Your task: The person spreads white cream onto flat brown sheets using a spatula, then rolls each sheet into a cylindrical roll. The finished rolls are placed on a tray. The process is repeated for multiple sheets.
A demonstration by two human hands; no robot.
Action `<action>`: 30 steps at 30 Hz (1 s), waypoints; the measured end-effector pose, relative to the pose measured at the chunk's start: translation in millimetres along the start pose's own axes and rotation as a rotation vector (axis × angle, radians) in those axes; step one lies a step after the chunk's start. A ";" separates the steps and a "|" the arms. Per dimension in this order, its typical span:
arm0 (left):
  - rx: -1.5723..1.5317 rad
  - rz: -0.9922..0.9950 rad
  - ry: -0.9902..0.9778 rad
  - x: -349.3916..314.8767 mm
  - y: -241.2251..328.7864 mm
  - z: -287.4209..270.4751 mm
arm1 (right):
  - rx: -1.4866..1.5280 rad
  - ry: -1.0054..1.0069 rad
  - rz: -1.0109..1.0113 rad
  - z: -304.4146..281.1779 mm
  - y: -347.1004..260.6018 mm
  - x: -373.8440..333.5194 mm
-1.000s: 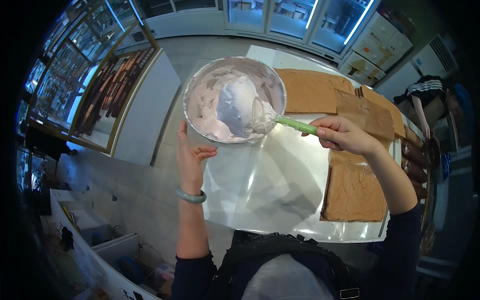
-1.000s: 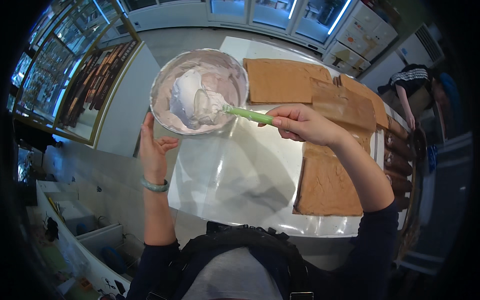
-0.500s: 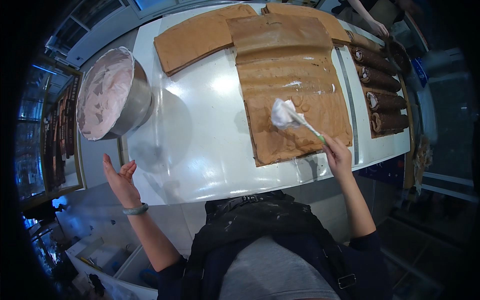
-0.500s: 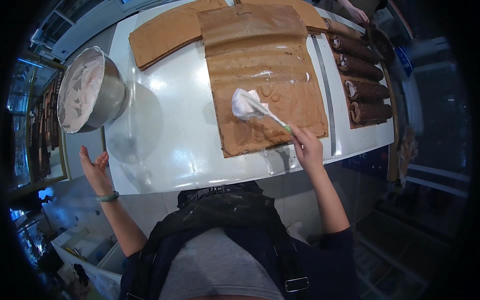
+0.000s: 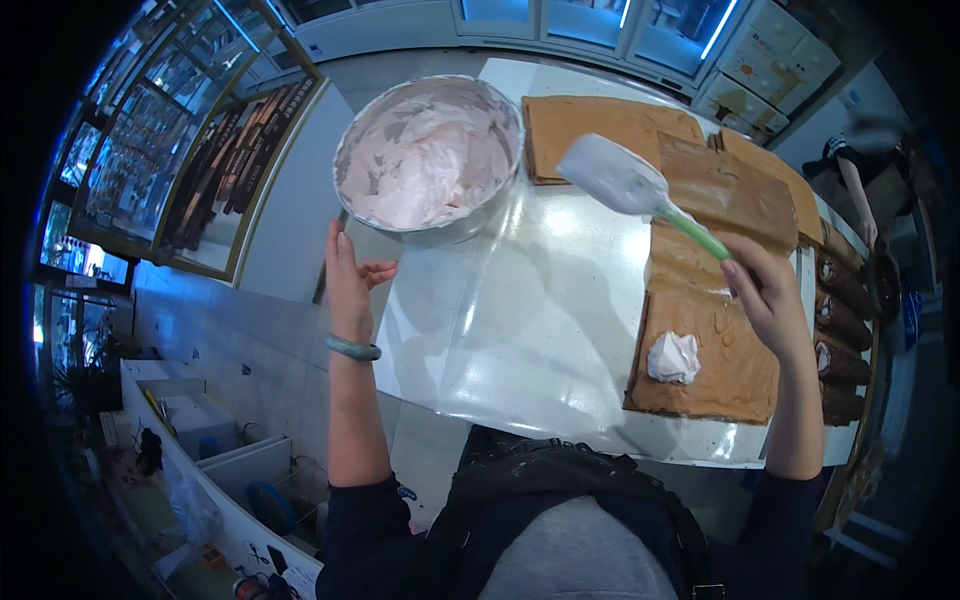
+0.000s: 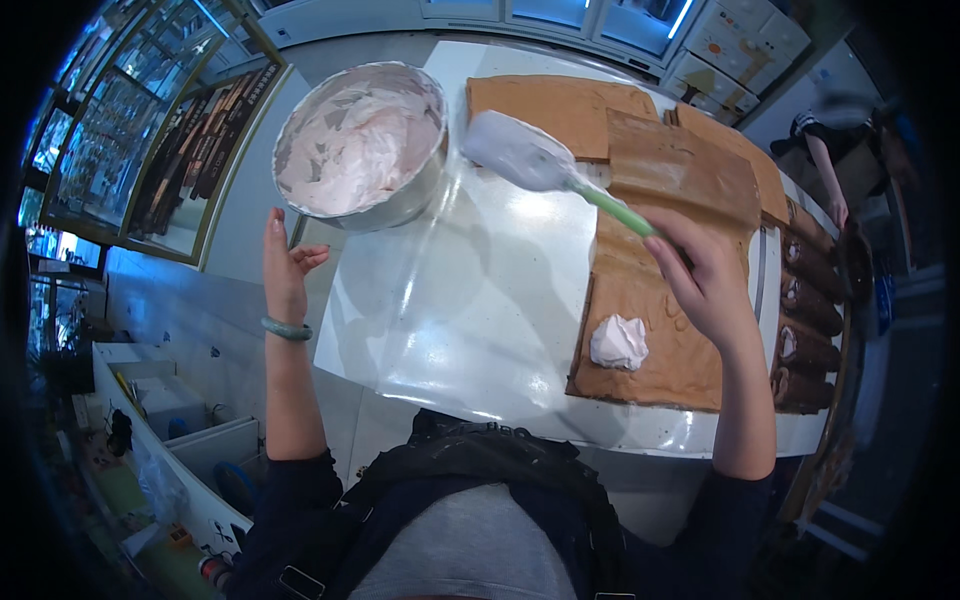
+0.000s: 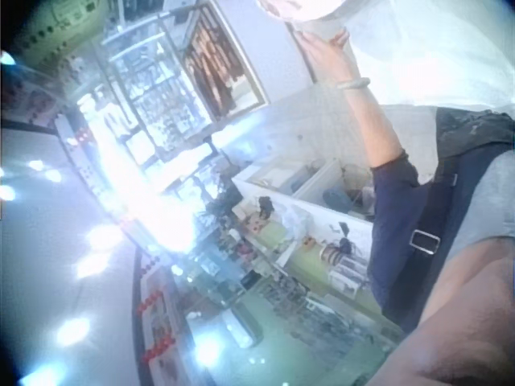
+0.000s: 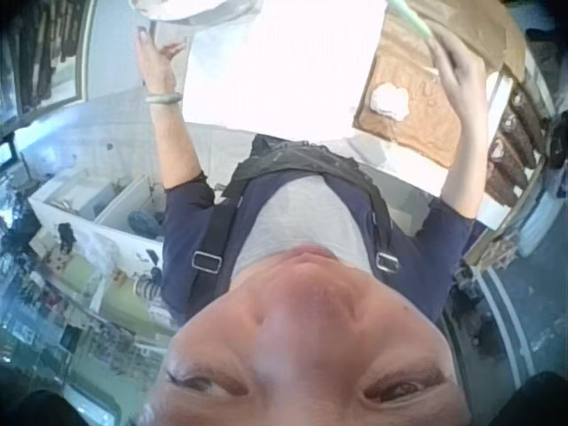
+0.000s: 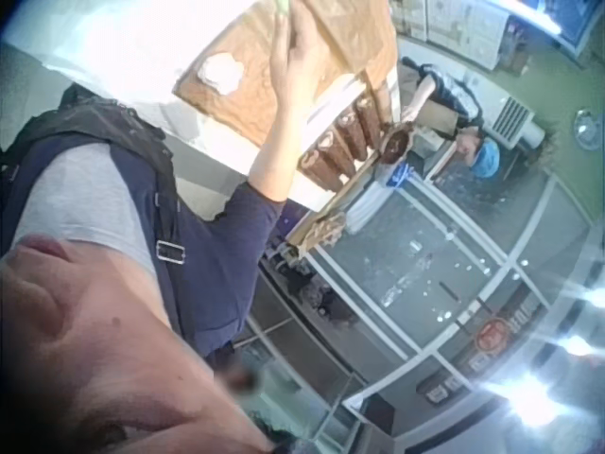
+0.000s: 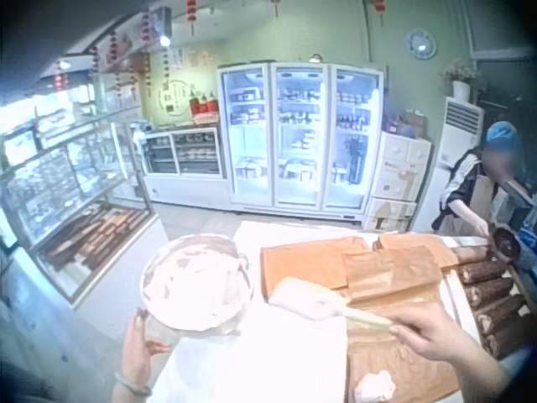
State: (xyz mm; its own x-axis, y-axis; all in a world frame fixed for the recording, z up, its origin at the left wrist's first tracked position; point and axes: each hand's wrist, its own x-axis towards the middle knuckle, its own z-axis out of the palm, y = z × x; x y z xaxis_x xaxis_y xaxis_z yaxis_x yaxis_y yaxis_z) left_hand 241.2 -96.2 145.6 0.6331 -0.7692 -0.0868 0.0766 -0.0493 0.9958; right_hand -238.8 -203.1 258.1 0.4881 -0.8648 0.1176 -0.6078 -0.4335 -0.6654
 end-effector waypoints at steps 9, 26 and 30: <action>0.003 -0.035 -0.218 38.7 14.6 -6.3 | -1.129 -0.183 -0.576 166.6 -158.6 284.8; -0.003 0.000 -0.230 40.3 16.9 -9.2 | -0.309 -0.736 -0.360 163.9 -127.0 295.5; -0.025 -0.019 -0.206 41.4 18.0 -8.7 | 0.128 -0.804 -0.106 137.3 -113.8 279.1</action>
State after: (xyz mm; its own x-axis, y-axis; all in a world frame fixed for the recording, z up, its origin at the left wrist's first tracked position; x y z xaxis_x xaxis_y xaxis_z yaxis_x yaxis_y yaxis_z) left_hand 275.5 -123.4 159.7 0.4608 -0.8824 -0.0953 0.1078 -0.0509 0.9929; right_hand 52.6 -360.4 265.4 0.8683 -0.3545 -0.3471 -0.4807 -0.4281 -0.7653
